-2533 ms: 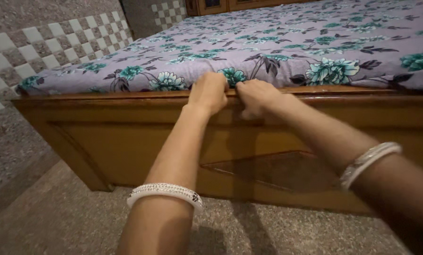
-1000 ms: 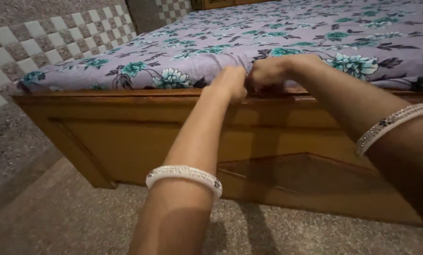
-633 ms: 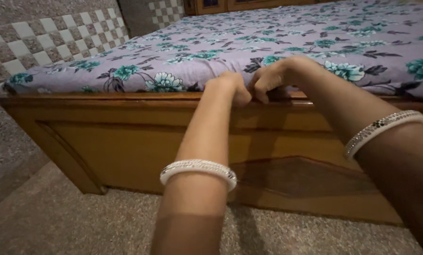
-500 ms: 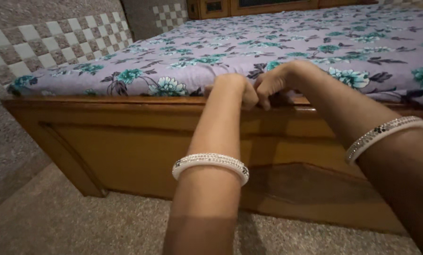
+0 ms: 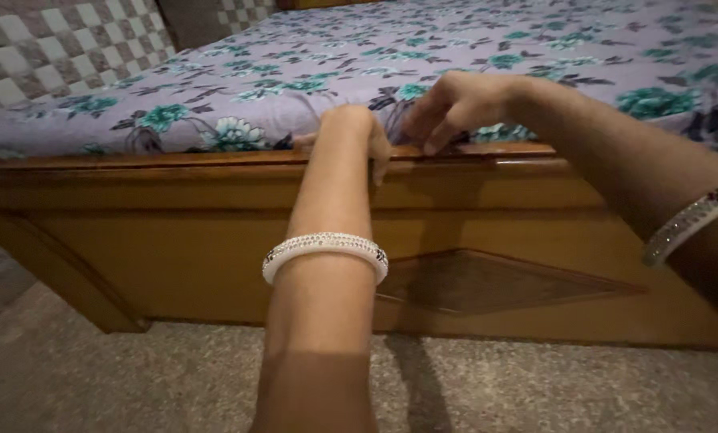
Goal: The person spreads a floral-patterned bedsheet over a mattress on a wooden bed frame, smooths it out, and tucks the edges under the mattress around the perimeter.
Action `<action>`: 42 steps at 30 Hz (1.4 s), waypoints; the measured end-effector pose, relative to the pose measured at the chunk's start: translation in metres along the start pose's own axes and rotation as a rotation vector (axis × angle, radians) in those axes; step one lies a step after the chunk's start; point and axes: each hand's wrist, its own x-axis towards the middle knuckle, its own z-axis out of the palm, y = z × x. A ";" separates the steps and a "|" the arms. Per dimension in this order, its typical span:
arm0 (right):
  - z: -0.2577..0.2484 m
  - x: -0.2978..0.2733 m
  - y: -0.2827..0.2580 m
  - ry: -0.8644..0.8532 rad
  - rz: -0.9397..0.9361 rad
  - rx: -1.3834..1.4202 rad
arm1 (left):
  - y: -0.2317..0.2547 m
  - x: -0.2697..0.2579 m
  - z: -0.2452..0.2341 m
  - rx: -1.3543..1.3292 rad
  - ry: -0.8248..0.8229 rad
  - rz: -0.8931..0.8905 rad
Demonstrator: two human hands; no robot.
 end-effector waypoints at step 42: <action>-0.006 -0.141 0.145 0.235 0.020 -0.426 | 0.186 -0.079 0.003 -0.365 0.680 0.626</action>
